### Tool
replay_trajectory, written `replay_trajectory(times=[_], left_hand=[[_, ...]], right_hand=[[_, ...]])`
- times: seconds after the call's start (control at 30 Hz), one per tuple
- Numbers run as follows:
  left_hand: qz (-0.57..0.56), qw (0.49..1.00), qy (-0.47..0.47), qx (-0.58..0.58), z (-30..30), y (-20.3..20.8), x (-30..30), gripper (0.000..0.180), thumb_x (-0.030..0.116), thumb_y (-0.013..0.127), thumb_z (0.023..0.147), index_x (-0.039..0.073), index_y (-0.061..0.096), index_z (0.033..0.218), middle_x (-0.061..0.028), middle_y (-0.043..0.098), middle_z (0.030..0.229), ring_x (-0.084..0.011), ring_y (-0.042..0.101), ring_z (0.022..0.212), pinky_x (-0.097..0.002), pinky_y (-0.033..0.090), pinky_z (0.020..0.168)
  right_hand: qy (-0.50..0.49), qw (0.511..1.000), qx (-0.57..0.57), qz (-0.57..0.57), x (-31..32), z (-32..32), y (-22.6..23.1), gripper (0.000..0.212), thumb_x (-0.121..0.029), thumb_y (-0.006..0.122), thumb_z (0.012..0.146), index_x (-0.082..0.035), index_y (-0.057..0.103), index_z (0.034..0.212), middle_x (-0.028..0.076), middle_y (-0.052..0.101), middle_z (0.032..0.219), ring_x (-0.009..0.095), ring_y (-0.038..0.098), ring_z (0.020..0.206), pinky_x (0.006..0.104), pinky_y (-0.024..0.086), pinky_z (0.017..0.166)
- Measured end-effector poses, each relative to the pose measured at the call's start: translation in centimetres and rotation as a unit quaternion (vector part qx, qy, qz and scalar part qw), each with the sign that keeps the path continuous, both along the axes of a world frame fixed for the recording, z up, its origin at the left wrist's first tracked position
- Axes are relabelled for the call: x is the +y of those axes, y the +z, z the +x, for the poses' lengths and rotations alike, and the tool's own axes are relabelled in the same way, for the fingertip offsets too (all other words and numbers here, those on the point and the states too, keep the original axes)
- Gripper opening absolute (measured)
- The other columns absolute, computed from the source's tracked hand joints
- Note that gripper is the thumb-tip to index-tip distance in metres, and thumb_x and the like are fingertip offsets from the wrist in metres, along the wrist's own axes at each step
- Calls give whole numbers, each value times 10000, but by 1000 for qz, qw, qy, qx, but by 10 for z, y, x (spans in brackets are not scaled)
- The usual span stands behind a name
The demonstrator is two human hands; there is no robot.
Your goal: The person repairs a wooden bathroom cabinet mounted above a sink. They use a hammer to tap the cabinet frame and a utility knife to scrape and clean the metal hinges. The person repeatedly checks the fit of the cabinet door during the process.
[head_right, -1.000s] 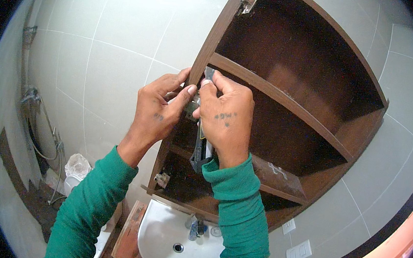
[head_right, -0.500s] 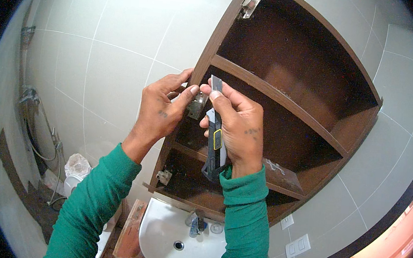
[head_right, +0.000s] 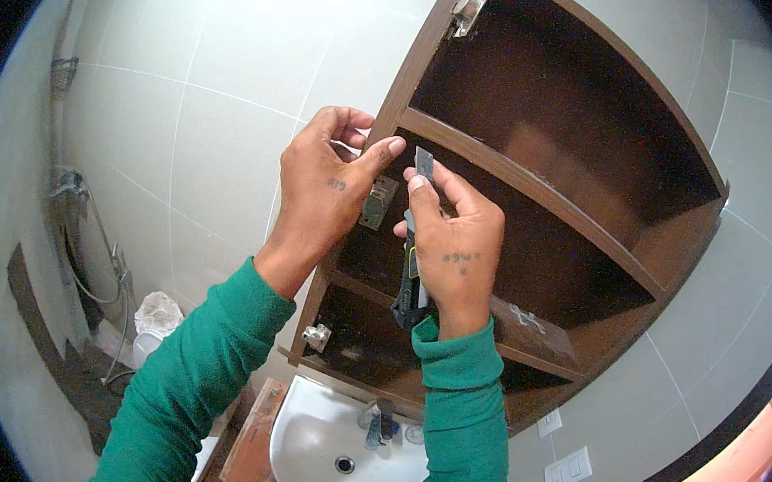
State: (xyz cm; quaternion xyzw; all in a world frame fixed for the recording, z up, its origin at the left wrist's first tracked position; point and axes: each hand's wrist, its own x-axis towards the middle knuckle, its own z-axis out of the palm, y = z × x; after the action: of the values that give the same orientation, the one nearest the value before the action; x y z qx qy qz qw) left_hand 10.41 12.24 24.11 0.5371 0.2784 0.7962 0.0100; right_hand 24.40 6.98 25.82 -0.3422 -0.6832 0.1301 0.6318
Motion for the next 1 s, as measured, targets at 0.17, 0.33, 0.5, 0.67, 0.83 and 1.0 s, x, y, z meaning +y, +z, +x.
replay_trajectory(times=[0.17, 0.33, 0.5, 0.67, 0.83, 1.0], left_hand=[[3, 996, 86, 32, 2, 4, 0, 312, 216, 861, 912, -25, 731, 1061, -118, 715, 903, -172, 689, 741, -326, 564, 624], [76, 983, 159, 48, 5, 1, 6, 229, 215, 823, 909, 10, 732, 951, -124, 708, 886, -261, 724, 725, -401, 572, 619], [85, 969, 217, 86, 5, 3, 2, 215, 192, 846, 900, 4, 756, 951, -141, 715, 860, -260, 722, 703, -372, 579, 624], [81, 973, 199, 79, 5, 4, 4, 242, 203, 839, 908, -7, 743, 982, -139, 711, 845, -257, 719, 714, -377, 584, 654], [34, 995, 77, 50, -4, 6, 7, 268, 186, 838, 905, 0, 724, 1060, -135, 720, 913, -243, 732, 793, -390, 602, 683], [193, 948, 134, 215, -30, 34, 6, 337, 64, 753, 938, 58, 663, 1263, -189, 697, 1175, -237, 744, 904, -365, 629, 705]], right_hand=[[-9, 1000, -6, 24, 4, 7, -5, 311, -122, 701, 1025, 62, 740, 1273, 96, 773, 987, 85, 680, 673, 250, 580, 570], [-17, 998, -17, 51, 6, 11, -7, 328, -107, 701, 1011, 65, 731, 1289, 128, 787, 1040, 104, 700, 666, 259, 577, 566], [-27, 995, -55, 74, 1, 4, 2, 313, -129, 700, 1030, 42, 745, 1288, 40, 722, 892, 70, 657, 677, 233, 595, 583], [-33, 994, -48, 89, -3, 1, 7, 330, -99, 701, 994, 50, 741, 1286, 125, 778, 975, 122, 705, 633, 276, 570, 556], [-57, 995, -54, 54, -19, 2, 26, 291, -122, 697, 1005, 44, 763, 1235, 99, 773, 902, 109, 694, 630, 268, 563, 559], [-51, 997, -33, 50, -31, 6, 43, 305, -158, 662, 1047, 47, 725, 1264, 70, 752, 939, 100, 681, 648, 261, 560, 570]])
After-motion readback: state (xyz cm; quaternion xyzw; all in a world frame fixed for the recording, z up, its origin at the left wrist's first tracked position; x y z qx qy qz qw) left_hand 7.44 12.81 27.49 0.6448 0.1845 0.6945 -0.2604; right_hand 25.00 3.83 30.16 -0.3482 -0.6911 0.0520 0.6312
